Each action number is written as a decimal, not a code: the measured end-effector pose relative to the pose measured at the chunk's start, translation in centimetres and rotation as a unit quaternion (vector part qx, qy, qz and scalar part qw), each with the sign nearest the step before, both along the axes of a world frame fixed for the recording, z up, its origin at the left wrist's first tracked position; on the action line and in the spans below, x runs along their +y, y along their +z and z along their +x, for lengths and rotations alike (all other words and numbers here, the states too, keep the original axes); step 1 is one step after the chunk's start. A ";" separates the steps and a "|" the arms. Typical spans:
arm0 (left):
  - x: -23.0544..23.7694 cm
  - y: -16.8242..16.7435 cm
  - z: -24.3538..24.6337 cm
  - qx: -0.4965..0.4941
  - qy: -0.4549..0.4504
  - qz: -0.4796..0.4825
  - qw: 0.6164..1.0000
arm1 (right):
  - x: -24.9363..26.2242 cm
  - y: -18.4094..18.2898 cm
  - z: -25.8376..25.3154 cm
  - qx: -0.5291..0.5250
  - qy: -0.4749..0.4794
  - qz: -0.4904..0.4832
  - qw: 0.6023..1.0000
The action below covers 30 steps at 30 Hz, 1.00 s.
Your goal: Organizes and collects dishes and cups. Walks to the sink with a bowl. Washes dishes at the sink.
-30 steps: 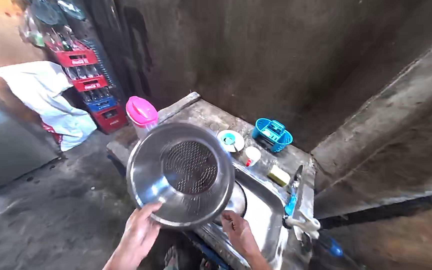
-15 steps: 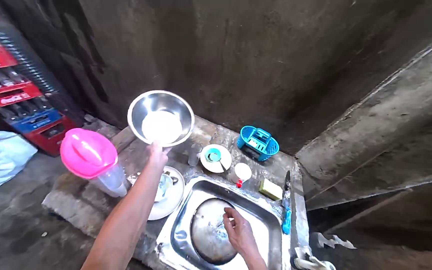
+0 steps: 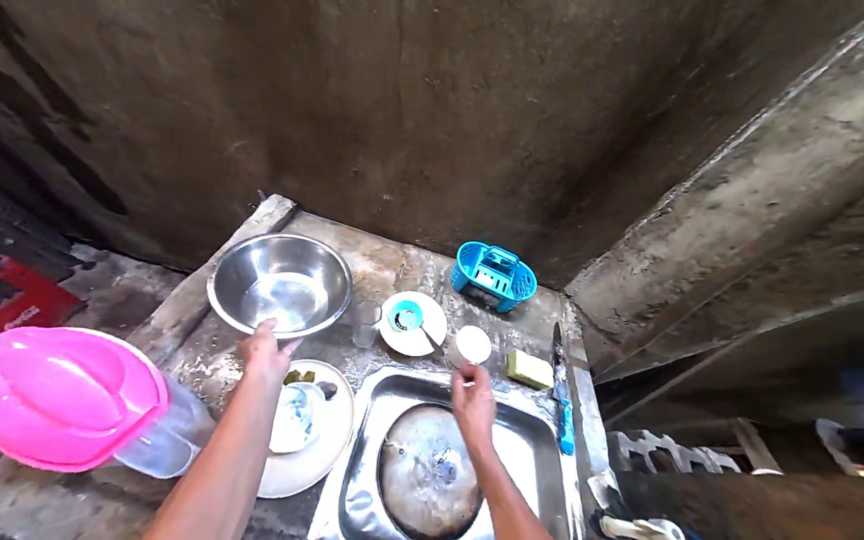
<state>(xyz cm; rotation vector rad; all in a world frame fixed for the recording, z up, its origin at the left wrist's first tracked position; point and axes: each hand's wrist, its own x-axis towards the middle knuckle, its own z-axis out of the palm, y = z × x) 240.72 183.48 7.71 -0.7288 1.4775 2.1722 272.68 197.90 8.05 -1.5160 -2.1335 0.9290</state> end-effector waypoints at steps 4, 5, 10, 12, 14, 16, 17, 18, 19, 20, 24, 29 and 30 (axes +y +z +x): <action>0.0 -0.2 0.7 -0.012 0.008 0.002 1.000 | 4.3 -3.6 1.7 -0.023 -0.107 -0.098 0.989; -0.2 -0.1 1.1 -0.005 0.009 -0.003 1.000 | 4.9 -4.6 1.7 -0.026 -0.106 -0.113 0.988; -3.5 1.7 5.3 0.065 -0.040 -0.081 0.994 | 5.3 -7.4 1.7 0.082 -0.083 -0.146 0.982; -5.9 0.7 7.6 0.193 -0.134 -0.177 0.956 | 4.4 -7.1 2.6 0.131 -0.087 -0.175 0.972; -8.8 -0.9 9.5 0.346 -0.248 -0.292 0.856 | 3.4 -7.1 4.8 0.182 -0.098 -0.199 0.958; -11.1 -2.4 11.4 0.439 -0.292 -0.348 0.775 | 2.1 -7.0 7.7 0.232 -0.108 -0.205 0.945; -12.1 -3.2 12.2 0.465 -0.296 -0.357 0.754 | 1.2 -6.9 9.4 0.251 -0.116 -0.206 0.939; -13.1 -4.1 13.0 0.481 -0.301 -0.364 0.738 | 0.2 -6.8 11.0 0.259 -0.129 -0.209 0.934; -14.1 -4.8 13.7 0.488 -0.311 -0.372 0.726 | -0.8 -6.7 12.7 0.258 -0.142 -0.213 0.931; -14.8 -5.5 14.2 0.485 -0.322 -0.383 0.717 | -1.5 -6.7 14.2 0.254 -0.155 -0.216 0.930; -15.8 -7.2 14.5 0.417 -0.314 -0.409 0.748 | -3.5 -8.6 19.1 0.215 -0.215 -0.242 0.921; -16.1 -6.9 14.4 0.392 -0.307 -0.436 0.749 | -4.7 -12.0 22.3 0.214 -0.260 -0.224 0.914; -16.4 -6.7 14.5 0.389 -0.319 -0.446 0.740 | -4.8 -12.5 22.4 0.215 -0.269 -0.218 0.913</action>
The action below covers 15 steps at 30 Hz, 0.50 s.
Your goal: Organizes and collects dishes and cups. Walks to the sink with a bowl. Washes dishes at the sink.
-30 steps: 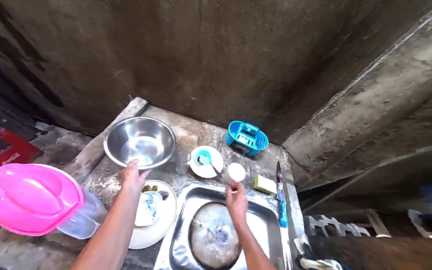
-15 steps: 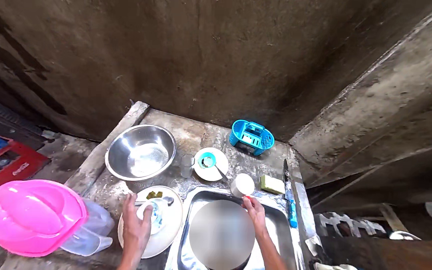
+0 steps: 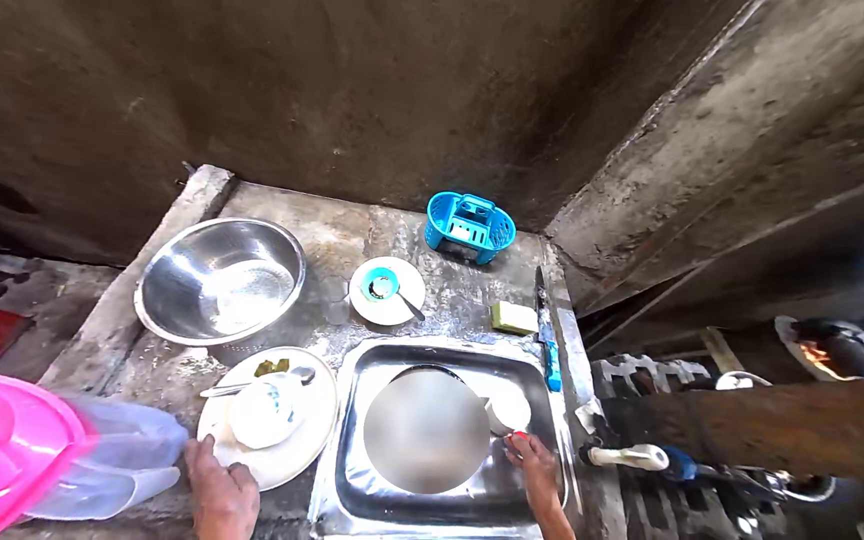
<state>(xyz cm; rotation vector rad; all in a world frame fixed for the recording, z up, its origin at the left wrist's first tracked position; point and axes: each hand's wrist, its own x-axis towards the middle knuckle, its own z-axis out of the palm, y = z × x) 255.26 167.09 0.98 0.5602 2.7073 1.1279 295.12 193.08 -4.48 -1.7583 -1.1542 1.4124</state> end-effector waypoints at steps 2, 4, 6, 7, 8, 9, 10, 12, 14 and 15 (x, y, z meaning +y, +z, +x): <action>-0.5 0.5 0.5 -0.017 -0.010 -0.020 1.000 | 0.0 -0.9 0.2 0.002 -0.021 0.005 1.000; -1.1 0.8 1.5 -0.054 0.002 -0.022 0.998 | 0.1 -1.3 0.3 -0.003 -0.026 0.009 1.000; -1.6 0.9 2.3 -0.107 0.033 0.004 0.994 | 0.3 -1.5 0.3 -0.022 -0.014 -0.005 1.000; -1.6 0.9 2.3 -0.136 0.058 0.031 0.989 | 0.3 -1.5 0.3 -0.041 -0.002 -0.017 0.999; -1.5 0.9 2.1 -0.169 0.091 0.059 0.980 | 0.4 -1.4 0.3 -0.059 0.012 -0.034 0.998; -1.4 0.8 1.6 -0.197 0.128 0.081 0.969 | 0.4 -1.2 0.2 -0.074 0.023 -0.051 0.996; -1.1 0.7 0.9 -0.221 0.162 0.098 0.957 | 0.4 -1.1 0.0 -0.088 0.031 -0.062 0.994; -0.6 0.6 -0.2 -0.254 0.192 0.113 0.941 | 0.5 -0.9 -0.4 -0.121 0.030 -0.051 0.991; -0.4 0.7 -0.8 -0.280 0.192 0.115 0.934 | 0.4 -1.0 -0.6 -0.178 0.016 -0.007 0.984; -0.5 0.7 -1.0 -0.293 0.186 0.119 0.930 | 0.2 -0.7 -0.8 -0.202 0.002 0.020 0.979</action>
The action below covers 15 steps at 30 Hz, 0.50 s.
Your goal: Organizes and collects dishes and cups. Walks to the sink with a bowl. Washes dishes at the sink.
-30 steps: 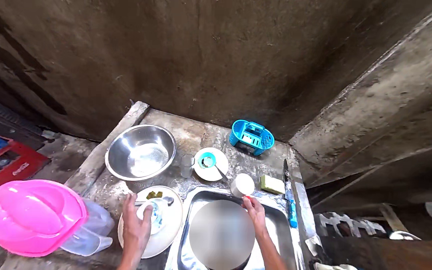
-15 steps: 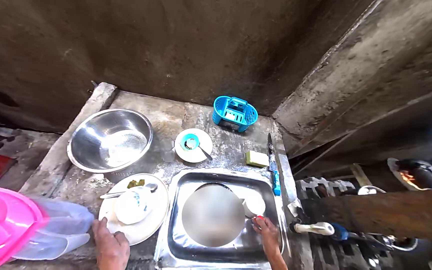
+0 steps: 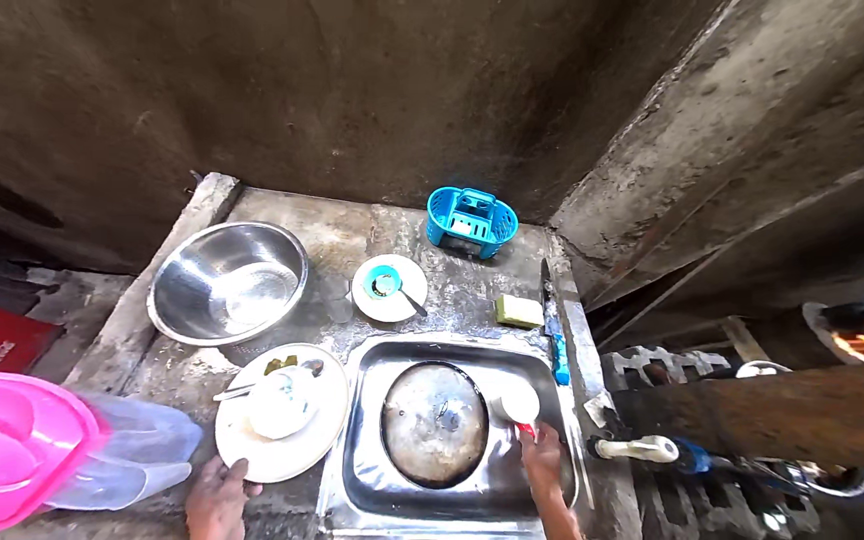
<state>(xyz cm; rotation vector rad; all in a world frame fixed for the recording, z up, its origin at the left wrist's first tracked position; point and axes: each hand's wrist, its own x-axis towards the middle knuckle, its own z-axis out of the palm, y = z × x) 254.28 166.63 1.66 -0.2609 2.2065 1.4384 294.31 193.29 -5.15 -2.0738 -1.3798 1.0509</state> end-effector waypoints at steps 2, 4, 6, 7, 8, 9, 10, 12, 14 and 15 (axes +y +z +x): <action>0.1 0.0 0.0 -0.010 -0.005 0.015 1.000 | -0.7 1.1 -0.8 -0.031 -0.020 0.059 0.998; 0.6 0.1 0.2 -0.012 -0.011 0.028 0.999 | -1.3 2.2 -1.8 -0.053 -0.012 0.105 0.993; 1.4 0.1 0.6 -0.014 -0.032 0.038 0.999 | -1.9 3.4 -3.2 -0.036 0.019 0.134 0.990; 1.9 0.0 0.9 -0.010 -0.049 0.039 0.998 | -2.2 3.8 -4.2 -0.011 0.034 0.139 0.990; 2.4 -0.2 1.2 -0.004 -0.072 0.037 0.997 | -2.3 4.2 -5.2 0.016 0.052 0.132 0.990; 3.1 -0.3 1.5 0.003 -0.099 0.032 0.995 | -2.3 4.5 -6.2 0.036 0.080 0.115 0.989; 3.9 -0.4 1.9 0.010 -0.126 0.027 0.992 | -2.2 4.7 -7.1 0.056 0.119 0.090 0.987; 5.5 -0.6 2.7 0.015 -0.186 0.018 0.982 | -2.1 4.6 -8.9 0.098 0.193 0.021 0.976; 7.1 -0.8 3.2 0.014 -0.244 0.004 0.970 | -2.3 4.0 -10.4 0.144 0.220 -0.053 0.963; 7.9 -0.9 3.4 0.013 -0.274 -0.011 0.961 | -2.5 3.5 -10.9 0.157 0.217 -0.071 0.961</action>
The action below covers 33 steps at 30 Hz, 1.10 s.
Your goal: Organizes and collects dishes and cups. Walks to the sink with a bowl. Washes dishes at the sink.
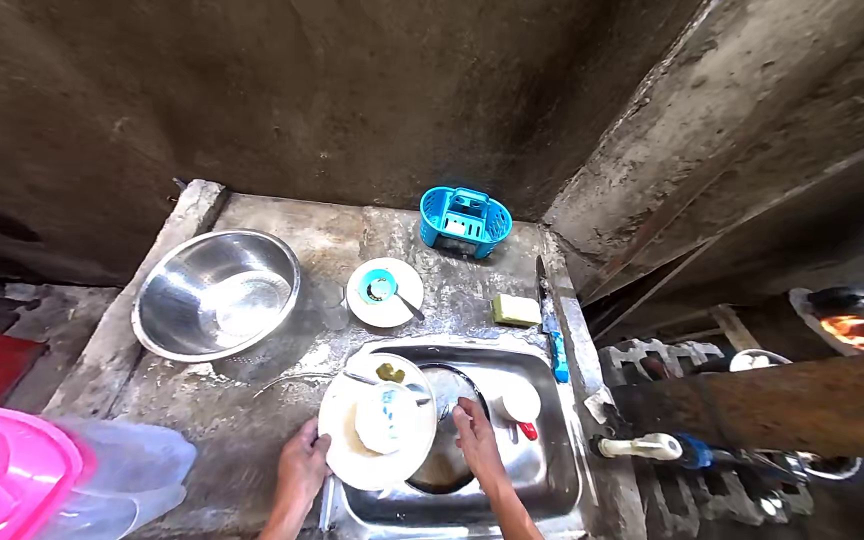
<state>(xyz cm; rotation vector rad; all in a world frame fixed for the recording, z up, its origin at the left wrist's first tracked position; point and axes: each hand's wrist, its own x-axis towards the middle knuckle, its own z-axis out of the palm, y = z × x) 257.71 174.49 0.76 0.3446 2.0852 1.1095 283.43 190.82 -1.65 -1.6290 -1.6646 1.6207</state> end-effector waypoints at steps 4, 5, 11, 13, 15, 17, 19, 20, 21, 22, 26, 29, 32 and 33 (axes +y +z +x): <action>3.3 -0.7 0.9 0.027 -0.149 -0.065 0.986 | -0.5 -1.4 -0.1 -0.003 -0.036 -0.010 0.999; 4.2 -1.0 1.3 0.024 -0.178 -0.084 0.980 | -0.6 -1.5 0.2 -0.006 -0.048 0.003 0.999; 7.1 -3.3 3.5 -0.022 -0.259 -0.098 0.961 | 0.6 -1.0 2.6 -0.203 -0.047 0.076 0.975; 8.1 -3.3 3.8 -0.031 -0.284 -0.110 0.952 | 1.8 0.0 2.1 -0.251 -0.021 0.139 0.958; 8.7 -3.1 3.9 -0.036 -0.299 -0.113 0.947 | 3.4 1.6 0.3 -0.231 -0.011 0.179 0.956; 9.1 -3.0 3.8 -0.037 -0.314 -0.102 0.943 | 5.5 3.1 -2.6 -0.198 0.002 0.184 0.963; 9.1 -2.2 3.4 -0.022 -0.324 -0.080 0.943 | 7.9 3.4 -5.7 -0.151 0.007 0.169 0.974; 8.8 -1.7 3.0 0.004 -0.300 -0.052 0.952 | 9.0 3.1 -7.3 -0.122 0.008 0.155 0.980; 8.6 -1.2 2.5 0.047 -0.241 -0.008 0.969 | 10.1 2.8 -9.0 -0.092 0.009 0.135 0.987; 8.7 -0.6 1.7 0.098 -0.159 0.035 0.982 | 11.0 2.7 -10.6 -0.066 0.012 0.104 0.992; 12.3 0.3 -4.4 0.178 0.077 0.173 0.966 | 12.5 2.8 -16.1 0.059 -0.024 -0.061 0.996; 16.1 -0.4 -8.2 0.178 0.050 0.207 0.961 | 13.0 2.4 -18.4 0.092 -0.054 -0.131 0.986; 18.3 -0.8 -9.5 0.189 0.014 0.191 0.963 | 13.4 2.4 -18.6 0.129 -0.097 -0.164 0.973; 18.3 -1.0 -9.4 0.196 0.002 0.185 0.963 | 13.3 2.5 -17.9 0.130 -0.103 -0.165 0.972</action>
